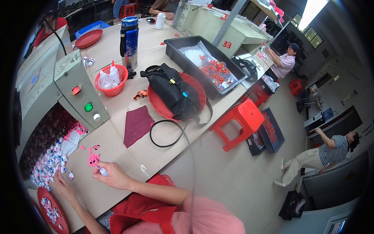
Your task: The person applies glue from a squeeze bottle onto small figurines and attaches decorative pieces onto them by hand before placing them onto trays.
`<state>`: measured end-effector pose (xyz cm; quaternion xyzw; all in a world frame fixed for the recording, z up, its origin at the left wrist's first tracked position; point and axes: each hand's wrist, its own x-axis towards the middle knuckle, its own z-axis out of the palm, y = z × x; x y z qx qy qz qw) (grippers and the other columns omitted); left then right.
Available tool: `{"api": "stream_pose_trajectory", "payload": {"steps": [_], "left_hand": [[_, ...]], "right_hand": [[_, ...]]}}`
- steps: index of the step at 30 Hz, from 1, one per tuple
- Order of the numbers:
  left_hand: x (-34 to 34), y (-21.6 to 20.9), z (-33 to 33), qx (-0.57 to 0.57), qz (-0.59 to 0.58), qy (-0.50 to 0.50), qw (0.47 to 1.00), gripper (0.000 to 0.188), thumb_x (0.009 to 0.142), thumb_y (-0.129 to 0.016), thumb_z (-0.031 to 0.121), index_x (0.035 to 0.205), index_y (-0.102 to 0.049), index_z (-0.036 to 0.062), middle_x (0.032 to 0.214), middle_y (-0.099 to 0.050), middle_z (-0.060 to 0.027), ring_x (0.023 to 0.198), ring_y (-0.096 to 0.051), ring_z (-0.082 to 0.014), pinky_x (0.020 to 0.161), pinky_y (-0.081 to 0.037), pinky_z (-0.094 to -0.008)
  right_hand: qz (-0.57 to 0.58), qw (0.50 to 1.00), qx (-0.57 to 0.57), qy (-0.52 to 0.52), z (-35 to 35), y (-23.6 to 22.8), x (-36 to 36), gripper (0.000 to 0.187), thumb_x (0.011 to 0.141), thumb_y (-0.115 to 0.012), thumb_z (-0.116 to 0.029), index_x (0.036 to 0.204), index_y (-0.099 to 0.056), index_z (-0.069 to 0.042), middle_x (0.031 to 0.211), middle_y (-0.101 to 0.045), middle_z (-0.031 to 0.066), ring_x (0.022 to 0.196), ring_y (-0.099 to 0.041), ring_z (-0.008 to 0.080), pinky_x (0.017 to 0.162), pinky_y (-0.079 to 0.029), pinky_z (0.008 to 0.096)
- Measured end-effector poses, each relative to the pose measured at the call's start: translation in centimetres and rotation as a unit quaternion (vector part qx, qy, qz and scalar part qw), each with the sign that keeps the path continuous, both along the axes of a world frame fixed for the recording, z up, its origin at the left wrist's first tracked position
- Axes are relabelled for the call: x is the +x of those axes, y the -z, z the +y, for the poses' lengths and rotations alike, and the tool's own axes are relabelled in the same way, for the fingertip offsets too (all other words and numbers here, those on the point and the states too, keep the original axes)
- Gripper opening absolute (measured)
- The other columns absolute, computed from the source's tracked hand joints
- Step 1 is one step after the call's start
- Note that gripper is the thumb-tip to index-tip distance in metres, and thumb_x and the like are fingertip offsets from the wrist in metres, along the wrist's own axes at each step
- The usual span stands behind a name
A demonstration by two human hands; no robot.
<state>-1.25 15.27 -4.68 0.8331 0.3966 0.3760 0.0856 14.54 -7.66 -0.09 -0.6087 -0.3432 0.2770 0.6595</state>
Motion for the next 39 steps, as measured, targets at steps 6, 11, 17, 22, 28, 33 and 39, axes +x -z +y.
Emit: {"api": "stream_pose_trajectory", "payload": {"steps": [6, 11, 17, 22, 28, 33, 39], "left_hand": [[-2.4, 2.6, 2.9, -0.261, -0.149, 0.018, 0.954, 0.027, 0.088, -0.051, 0.020, 0.105, -0.055, -0.0003, 0.095, -0.057, -0.0063, 0.080, -0.056, -0.0148, 0.066, -0.044, -0.0278], [-0.8, -1.1, -2.7, -0.331, -0.358, 0.101, 0.867, 0.027, 0.088, -0.051, 0.016, 0.109, -0.051, -0.0014, 0.093, -0.056, -0.0045, 0.072, -0.052, -0.0085, 0.059, -0.042, -0.0194], [-0.3, -1.9, -9.9, -0.589, -0.428, 0.221, 0.649, 0.038, 0.086, -0.053, 0.017, 0.118, -0.045, -0.0013, 0.104, -0.054, -0.0098, 0.085, -0.054, -0.0115, 0.067, -0.044, -0.0190], [4.1, -6.1, -14.5, -0.620, -0.428, 0.272, 0.599, 0.059, 0.077, -0.061, 0.008, 0.127, -0.033, -0.0036, 0.111, -0.052, -0.0153, 0.093, -0.058, -0.0198, 0.078, -0.049, -0.0265], [3.2, -7.4, -14.5, -0.611, -0.438, 0.270, 0.602, 0.041, 0.077, -0.055, -0.008, 0.117, -0.045, -0.0047, 0.107, -0.056, -0.0141, 0.090, -0.060, -0.0215, 0.080, -0.049, -0.0301], [2.4, -7.0, -14.4, -0.587, -0.454, 0.257, 0.619, 0.038, 0.078, -0.054, -0.010, 0.114, -0.046, -0.0053, 0.107, -0.056, -0.0138, 0.095, -0.059, -0.0227, 0.084, -0.047, -0.0306], [2.3, -6.8, -14.3, -0.581, -0.444, 0.277, 0.623, 0.038, 0.078, -0.054, -0.008, 0.115, -0.046, -0.0057, 0.106, -0.057, -0.0141, 0.097, -0.058, -0.0231, 0.085, -0.047, -0.0312]], "right_hand": [[0.031, 0.999, -0.003, -0.013, 0.0, -0.4, -0.5, 0.014, 0.077, -0.060, -0.011, 0.082, -0.054, 0.000, 0.071, -0.058, 0.0077, 0.066, -0.055, 0.0151, 0.063, -0.044, 0.0284], [0.009, 1.000, 0.003, -0.006, -0.2, 0.1, -1.0, 0.015, 0.077, -0.061, -0.012, 0.083, -0.054, 0.000, 0.073, -0.058, 0.0075, 0.068, -0.055, 0.0150, 0.064, -0.044, 0.0282], [0.024, 0.999, 0.006, -0.021, 0.0, -0.5, -1.4, 0.025, 0.076, -0.059, -0.004, 0.099, -0.048, -0.004, 0.084, -0.052, 0.0075, 0.077, -0.051, 0.0142, 0.071, -0.042, 0.0276], [-0.111, 0.993, -0.024, -0.003, -2.5, -1.6, 1.1, 0.044, 0.076, -0.050, 0.008, 0.115, -0.035, -0.006, 0.086, -0.048, 0.0055, 0.080, -0.050, 0.0140, 0.072, -0.043, 0.0264], [0.112, 0.992, 0.054, 0.010, -2.9, -3.8, 0.1, 0.034, 0.075, -0.056, 0.006, 0.104, -0.039, -0.001, 0.090, -0.055, 0.0143, 0.080, -0.059, 0.0205, 0.072, -0.050, 0.0316], [0.074, 0.993, 0.081, 0.049, -2.4, -3.5, -1.0, 0.036, 0.074, -0.058, -0.004, 0.106, -0.040, -0.001, 0.081, -0.060, 0.0188, 0.059, -0.058, 0.0195, 0.055, -0.048, 0.0285], [0.070, 0.994, 0.072, 0.043, -2.6, -3.3, -1.1, 0.031, 0.076, -0.058, -0.009, 0.103, -0.044, -0.001, 0.079, -0.060, 0.0164, 0.059, -0.056, 0.0171, 0.052, -0.045, 0.0258]]}}
